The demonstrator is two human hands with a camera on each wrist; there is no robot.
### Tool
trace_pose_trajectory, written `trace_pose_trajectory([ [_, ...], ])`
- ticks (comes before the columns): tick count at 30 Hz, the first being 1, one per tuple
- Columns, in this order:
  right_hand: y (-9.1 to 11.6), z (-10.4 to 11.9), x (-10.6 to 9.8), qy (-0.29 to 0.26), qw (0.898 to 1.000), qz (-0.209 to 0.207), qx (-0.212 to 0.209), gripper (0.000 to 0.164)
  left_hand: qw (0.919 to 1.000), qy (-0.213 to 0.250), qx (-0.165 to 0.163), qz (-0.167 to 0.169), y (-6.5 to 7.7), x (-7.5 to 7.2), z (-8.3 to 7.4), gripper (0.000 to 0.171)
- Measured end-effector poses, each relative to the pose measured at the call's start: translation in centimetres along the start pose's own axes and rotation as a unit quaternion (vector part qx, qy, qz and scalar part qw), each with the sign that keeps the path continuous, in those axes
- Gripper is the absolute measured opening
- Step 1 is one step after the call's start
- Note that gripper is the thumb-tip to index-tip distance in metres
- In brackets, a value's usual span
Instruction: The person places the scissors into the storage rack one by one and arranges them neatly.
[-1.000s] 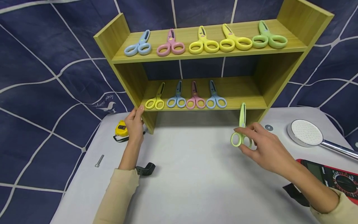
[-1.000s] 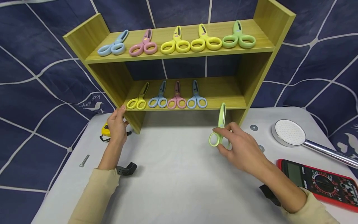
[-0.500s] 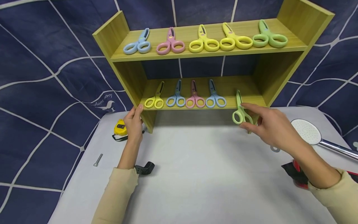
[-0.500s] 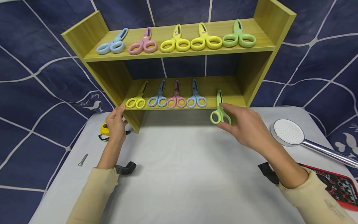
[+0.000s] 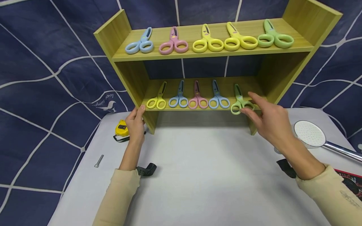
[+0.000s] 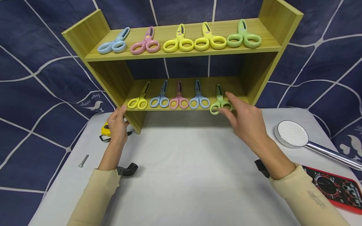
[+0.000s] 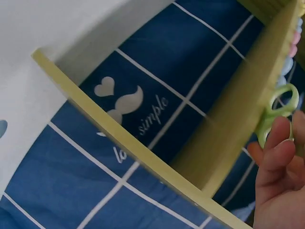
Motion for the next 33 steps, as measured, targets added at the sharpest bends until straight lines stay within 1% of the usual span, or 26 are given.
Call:
trace_pose_trajectory([
  [2, -0.2, -0.2, 0.5, 0.001, 1.0, -0.009, 0.006, 0.055, 1.0, -0.002, -0.003, 0.005, 0.0, 0.0, 0.0, 0.04],
  [9, -0.5, -0.5, 2.0, -0.019, 0.998, -0.01, 0.051, 0.047, 1.0, 0.004, -0.004, 0.001, 0.2, -0.1, 0.0, 0.04],
  [15, -0.3, -0.6, 2.1, -0.028, 0.997, -0.008, 0.073, 0.047, 1.0, 0.006, -0.003, 0.002, 0.2, -0.1, 0.0, 0.04],
  [25, 0.1, -0.7, 2.3, -0.04, 0.995, -0.008, 0.086, 0.05, 0.9999, 0.012, -0.003, 0.004, 0.2, -0.2, 0.1, 0.04],
  [28, 0.4, -0.7, 2.3, -0.044, 0.995, -0.008, 0.088, 0.049, 0.9998, 0.014, -0.012, 0.004, 0.2, -0.2, 0.0, 0.04],
  [33, 0.8, -0.6, 2.5, -0.037, 0.996, -0.013, 0.077, 0.048, 0.9985, 0.033, -0.045, 0.001, 0.5, -0.2, -0.5, 0.044],
])
Point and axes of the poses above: each hand's wrist, its own y-axis away from the middle knuckle, its own x-axis out of the palm, z = x × y, the point moved 2 cm from there along -y, towards the middle knuckle, and after that the axes turned 8 degrees about y, right-handed, at the moved point
